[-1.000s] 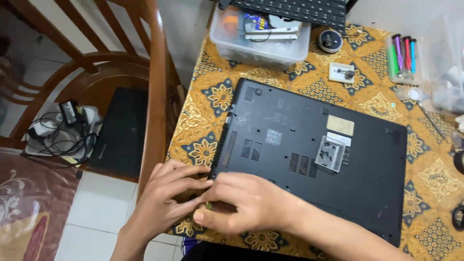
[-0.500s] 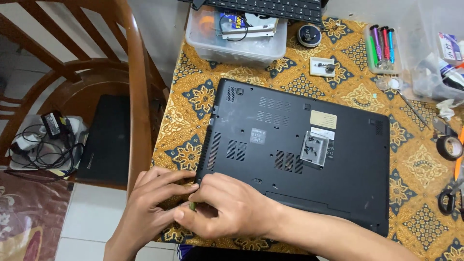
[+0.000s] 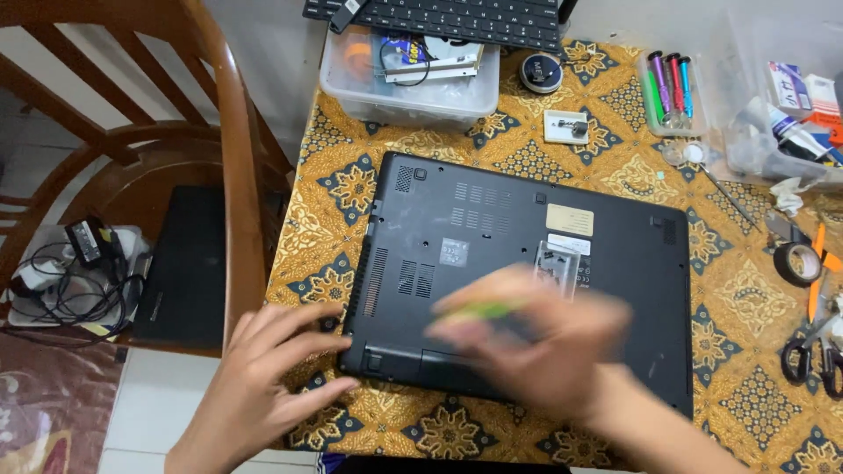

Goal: Unscrewing and prying off a small access panel from the underside of a laptop.

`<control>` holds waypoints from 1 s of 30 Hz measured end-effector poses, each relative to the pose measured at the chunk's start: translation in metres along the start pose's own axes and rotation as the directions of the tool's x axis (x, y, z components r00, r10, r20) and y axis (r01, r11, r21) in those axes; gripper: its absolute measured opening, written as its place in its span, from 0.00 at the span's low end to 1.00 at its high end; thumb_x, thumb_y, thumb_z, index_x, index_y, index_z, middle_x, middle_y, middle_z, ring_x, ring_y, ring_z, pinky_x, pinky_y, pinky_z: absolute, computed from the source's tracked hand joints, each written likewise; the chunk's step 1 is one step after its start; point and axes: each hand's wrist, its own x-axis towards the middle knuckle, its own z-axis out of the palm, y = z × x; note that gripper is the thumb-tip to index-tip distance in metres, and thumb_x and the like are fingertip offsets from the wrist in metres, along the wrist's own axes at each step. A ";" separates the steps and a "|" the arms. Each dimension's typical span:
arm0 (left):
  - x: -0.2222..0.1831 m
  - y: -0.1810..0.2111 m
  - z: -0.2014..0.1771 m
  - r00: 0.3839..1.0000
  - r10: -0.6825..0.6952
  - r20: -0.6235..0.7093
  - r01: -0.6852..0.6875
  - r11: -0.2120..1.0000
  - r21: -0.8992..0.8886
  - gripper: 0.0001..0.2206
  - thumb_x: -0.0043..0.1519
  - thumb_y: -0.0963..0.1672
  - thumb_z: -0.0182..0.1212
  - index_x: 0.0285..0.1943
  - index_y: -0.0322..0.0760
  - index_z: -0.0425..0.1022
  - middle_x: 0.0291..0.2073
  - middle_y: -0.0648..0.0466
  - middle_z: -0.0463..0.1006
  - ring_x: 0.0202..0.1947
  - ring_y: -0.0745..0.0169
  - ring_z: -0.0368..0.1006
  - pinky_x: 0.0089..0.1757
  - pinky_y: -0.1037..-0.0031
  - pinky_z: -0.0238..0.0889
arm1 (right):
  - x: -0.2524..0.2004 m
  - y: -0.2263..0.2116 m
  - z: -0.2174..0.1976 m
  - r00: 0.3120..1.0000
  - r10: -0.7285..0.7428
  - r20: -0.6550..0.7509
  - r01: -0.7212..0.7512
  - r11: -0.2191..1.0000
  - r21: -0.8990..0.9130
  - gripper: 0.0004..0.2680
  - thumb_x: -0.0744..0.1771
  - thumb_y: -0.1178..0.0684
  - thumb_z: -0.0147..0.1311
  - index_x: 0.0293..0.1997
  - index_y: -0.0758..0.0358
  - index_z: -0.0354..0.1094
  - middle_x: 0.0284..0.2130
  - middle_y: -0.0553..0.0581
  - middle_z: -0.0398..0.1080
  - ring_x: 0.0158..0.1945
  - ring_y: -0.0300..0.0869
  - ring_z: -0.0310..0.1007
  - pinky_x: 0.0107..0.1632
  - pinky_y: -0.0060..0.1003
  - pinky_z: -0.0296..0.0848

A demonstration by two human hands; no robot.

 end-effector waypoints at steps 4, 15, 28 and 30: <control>0.032 0.023 -0.005 0.993 0.114 -0.017 -0.114 0.993 0.027 0.18 0.56 0.53 0.70 0.52 0.49 0.82 0.61 0.58 0.76 0.55 0.54 0.71 0.51 0.55 0.60 | -0.034 0.061 -0.056 0.987 0.000 -0.159 0.012 0.997 0.074 0.27 0.64 0.71 0.61 0.65 0.67 0.44 0.36 0.76 0.71 0.39 0.57 0.83 0.49 0.46 0.89; 0.109 0.066 0.011 0.871 0.478 0.114 -0.491 0.854 0.172 0.15 0.61 0.50 0.68 0.50 0.39 0.77 0.55 0.48 0.75 0.47 0.46 0.68 0.43 0.57 0.60 | -0.076 0.100 -0.065 0.941 0.271 -0.202 -0.252 0.961 0.114 0.26 0.66 0.70 0.57 0.67 0.59 0.44 0.41 0.72 0.74 0.48 0.54 0.81 0.54 0.43 0.81; 0.131 0.084 0.040 0.883 0.453 0.124 -0.467 0.876 0.124 0.16 0.61 0.50 0.67 0.51 0.38 0.77 0.47 0.52 0.77 0.40 0.49 0.68 0.37 0.59 0.56 | -0.075 0.085 -0.066 0.940 0.218 -0.264 -0.183 0.972 0.150 0.26 0.66 0.71 0.57 0.67 0.62 0.43 0.41 0.74 0.74 0.46 0.55 0.81 0.50 0.41 0.83; 0.133 0.092 0.043 0.906 0.413 0.091 -0.414 0.910 -0.007 0.20 0.60 0.53 0.66 0.54 0.38 0.77 0.48 0.51 0.82 0.44 0.52 0.73 0.40 0.60 0.60 | -0.073 0.073 -0.064 0.933 0.168 -0.319 -0.137 0.984 0.116 0.27 0.65 0.72 0.58 0.66 0.63 0.41 0.37 0.78 0.73 0.42 0.58 0.81 0.49 0.44 0.83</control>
